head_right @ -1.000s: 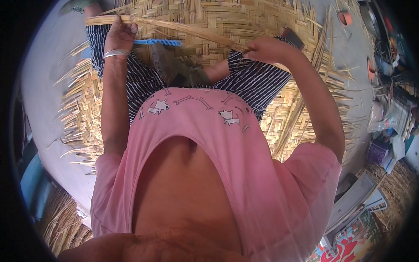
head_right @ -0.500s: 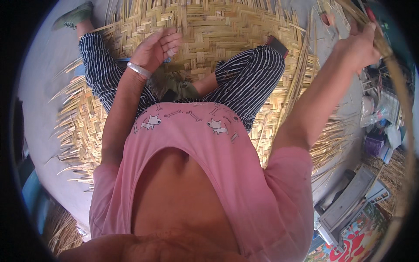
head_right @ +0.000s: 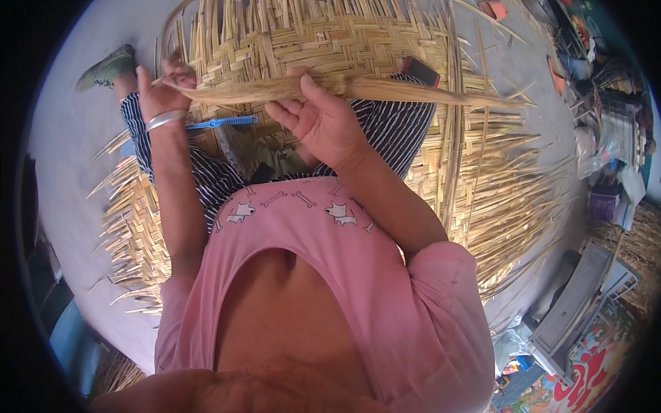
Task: The person sits on the floor and weaves a mat using thin bamboo strips. They interlace the strips by hand, adjusting and tightening the weave as they work.
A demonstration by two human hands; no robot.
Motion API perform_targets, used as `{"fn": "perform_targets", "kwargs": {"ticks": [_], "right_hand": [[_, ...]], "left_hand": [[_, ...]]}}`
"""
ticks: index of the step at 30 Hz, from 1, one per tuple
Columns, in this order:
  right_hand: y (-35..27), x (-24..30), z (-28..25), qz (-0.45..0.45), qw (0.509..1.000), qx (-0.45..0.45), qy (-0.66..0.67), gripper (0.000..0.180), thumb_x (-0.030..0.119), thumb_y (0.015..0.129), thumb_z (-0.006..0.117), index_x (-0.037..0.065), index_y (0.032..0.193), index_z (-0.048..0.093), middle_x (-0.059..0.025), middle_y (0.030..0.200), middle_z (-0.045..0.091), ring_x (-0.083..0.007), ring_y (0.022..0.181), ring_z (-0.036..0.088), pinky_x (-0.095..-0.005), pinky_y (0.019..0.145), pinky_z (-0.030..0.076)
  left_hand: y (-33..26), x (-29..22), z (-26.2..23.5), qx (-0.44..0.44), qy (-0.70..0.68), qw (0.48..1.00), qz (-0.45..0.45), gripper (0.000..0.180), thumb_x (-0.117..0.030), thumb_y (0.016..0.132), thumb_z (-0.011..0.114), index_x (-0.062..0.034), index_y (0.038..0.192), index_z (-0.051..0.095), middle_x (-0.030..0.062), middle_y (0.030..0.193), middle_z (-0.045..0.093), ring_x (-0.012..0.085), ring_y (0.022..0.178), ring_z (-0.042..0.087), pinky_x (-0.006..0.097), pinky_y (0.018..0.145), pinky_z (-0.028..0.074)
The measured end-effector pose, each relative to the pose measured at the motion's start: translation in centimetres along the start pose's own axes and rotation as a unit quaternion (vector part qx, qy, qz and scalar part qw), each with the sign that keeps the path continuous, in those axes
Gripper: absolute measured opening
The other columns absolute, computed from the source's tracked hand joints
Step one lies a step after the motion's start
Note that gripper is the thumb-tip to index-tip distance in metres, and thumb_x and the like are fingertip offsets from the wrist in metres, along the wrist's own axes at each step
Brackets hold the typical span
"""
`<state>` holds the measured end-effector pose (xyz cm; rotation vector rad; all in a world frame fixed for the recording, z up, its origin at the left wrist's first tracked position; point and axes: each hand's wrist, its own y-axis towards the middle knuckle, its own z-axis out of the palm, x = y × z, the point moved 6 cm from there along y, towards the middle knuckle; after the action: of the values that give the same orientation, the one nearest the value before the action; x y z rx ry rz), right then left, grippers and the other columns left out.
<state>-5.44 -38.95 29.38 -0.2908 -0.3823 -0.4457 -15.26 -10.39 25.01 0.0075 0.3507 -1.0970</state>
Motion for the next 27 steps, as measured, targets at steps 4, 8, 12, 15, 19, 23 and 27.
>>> {"fn": "perform_targets", "kwargs": {"ticks": [4, 8, 12, 15, 19, 23, 27], "right_hand": [[0.3, -1.2, -2.7, 0.037, 0.998, -0.029, 0.030, 0.028, 0.023, 0.106, 0.058, 0.007, 0.129, 0.062, -0.0091, 0.128, 0.065, -0.0261, 0.123, 0.063, -0.0470, 0.109, 0.052], [1.2, -0.9, -6.3, 0.021, 0.998, -0.067, -0.008, 0.028, 0.022, 0.107, 0.057, 0.007, 0.130, 0.059, -0.0115, 0.132, 0.064, -0.0257, 0.118, 0.066, -0.0443, 0.102, 0.057], [2.4, -3.6, -4.6, 0.102, 0.993, -0.056, -0.007, 0.028, 0.022, 0.106, 0.058, 0.007, 0.130, 0.060, -0.0113, 0.128, 0.065, -0.0253, 0.114, 0.067, -0.0429, 0.097, 0.058], [3.5, -4.5, -4.5, 0.116, 0.993, -0.026, 0.015, 0.029, 0.022, 0.105, 0.060, 0.009, 0.130, 0.061, -0.0103, 0.126, 0.066, -0.0247, 0.113, 0.066, -0.0425, 0.096, 0.058], [4.6, -3.8, -1.6, 0.087, 0.996, 0.005, 0.012, 0.028, 0.023, 0.103, 0.062, 0.011, 0.128, 0.063, -0.0073, 0.125, 0.066, -0.0235, 0.116, 0.063, -0.0419, 0.098, 0.055], [5.0, -0.1, -4.3, 0.002, 1.000, 0.002, 0.027, 0.023, 0.022, 0.102, 0.063, 0.012, 0.122, 0.067, -0.0064, 0.126, 0.067, -0.0236, 0.119, 0.061, -0.0426, 0.101, 0.053], [4.7, 2.6, -6.9, -0.037, 0.997, -0.063, -0.011, 0.023, 0.019, 0.102, 0.064, 0.008, 0.121, 0.067, -0.0111, 0.128, 0.067, -0.0267, 0.120, 0.062, -0.0439, 0.101, 0.054]], "left_hand": [[-6.1, -9.1, 1.8, 0.095, 0.019, 0.989, 0.112, 0.058, -0.036, 0.092, 0.065, 0.0060, 0.131, 0.055, 0.0110, 0.107, 0.060, 0.0248, 0.096, 0.054, 0.042, 0.089, 0.043], [-17.8, -22.1, 4.9, 0.043, 0.100, 0.936, 0.334, 0.055, -0.017, 0.080, 0.073, 0.0099, 0.126, 0.058, 0.0231, 0.123, 0.063, 0.0346, 0.117, 0.057, 0.054, 0.111, 0.038], [-27.6, -14.5, 19.0, 0.129, 0.452, 0.661, 0.585, 0.031, -0.017, 0.096, 0.066, 0.0059, 0.117, 0.063, 0.0229, 0.118, 0.068, 0.0343, 0.106, 0.069, 0.051, 0.090, 0.058], [-29.4, -12.0, 20.9, 0.037, 0.521, 0.431, 0.735, 0.025, -0.010, 0.096, 0.067, 0.0038, 0.116, 0.063, 0.0236, 0.110, 0.072, 0.0346, 0.094, 0.076, 0.043, 0.072, 0.067], [-29.8, -14.1, 17.5, -0.076, 0.585, 0.291, 0.753, 0.026, -0.010, 0.098, 0.068, 0.0087, 0.116, 0.061, 0.0257, 0.111, 0.071, 0.0362, 0.093, 0.076, 0.041, 0.076, 0.067], [-27.5, -23.3, 5.3, -0.237, 0.510, 0.523, 0.640, 0.032, -0.010, 0.100, 0.067, 0.0117, 0.122, 0.059, 0.0271, 0.116, 0.071, 0.0355, 0.098, 0.075, 0.039, 0.081, 0.065], [-27.6, -33.5, -8.8, -0.347, 0.505, 0.603, 0.511, 0.034, -0.015, 0.101, 0.067, 0.0077, 0.125, 0.059, 0.0239, 0.116, 0.073, 0.0307, 0.095, 0.075, 0.034, 0.077, 0.064]]}}
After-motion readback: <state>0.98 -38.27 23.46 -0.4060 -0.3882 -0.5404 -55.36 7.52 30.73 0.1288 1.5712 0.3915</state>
